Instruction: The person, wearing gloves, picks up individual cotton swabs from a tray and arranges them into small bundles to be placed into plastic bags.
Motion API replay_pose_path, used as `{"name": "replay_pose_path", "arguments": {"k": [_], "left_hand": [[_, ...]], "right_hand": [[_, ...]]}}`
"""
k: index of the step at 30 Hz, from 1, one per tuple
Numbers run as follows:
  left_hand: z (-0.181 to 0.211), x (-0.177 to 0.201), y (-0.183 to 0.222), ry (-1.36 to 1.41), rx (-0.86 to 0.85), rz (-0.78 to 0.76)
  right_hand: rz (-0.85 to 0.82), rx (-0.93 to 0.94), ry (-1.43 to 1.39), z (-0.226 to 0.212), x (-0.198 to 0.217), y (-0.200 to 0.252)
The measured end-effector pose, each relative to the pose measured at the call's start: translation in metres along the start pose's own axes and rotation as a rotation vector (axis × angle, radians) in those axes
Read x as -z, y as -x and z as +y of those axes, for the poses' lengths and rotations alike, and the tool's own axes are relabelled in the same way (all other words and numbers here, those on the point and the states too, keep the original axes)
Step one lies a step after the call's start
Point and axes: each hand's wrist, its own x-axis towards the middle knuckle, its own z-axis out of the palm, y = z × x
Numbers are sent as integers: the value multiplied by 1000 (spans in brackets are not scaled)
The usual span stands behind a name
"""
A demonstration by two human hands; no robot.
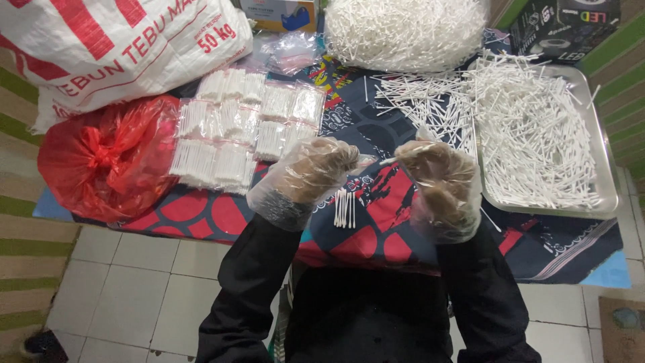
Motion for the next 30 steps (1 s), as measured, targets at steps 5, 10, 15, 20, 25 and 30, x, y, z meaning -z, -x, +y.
{"name": "replay_pose_path", "arguments": {"k": [5, 10, 15, 20, 25, 30], "left_hand": [[11, 6, -1, -32, -21, 105], [-2, -36, -7, -20, -27, 134], [4, -67, -2, -23, 35, 223], [7, -25, 4, -29, -2, 359], [-6, -24, 0, -31, -20, 359], [-19, -29, 7, -34, -14, 347]], "right_hand": [[-123, -28, 193, 22, 39, 2], [-48, -47, 636, 14, -6, -8], [172, -180, 1082, 9, -26, -13], [14, 72, 1041, -15, -27, -15], [-172, 393, 1560, 40, 17, 10], [-277, 390, 1556, 23, -11, -1]]}}
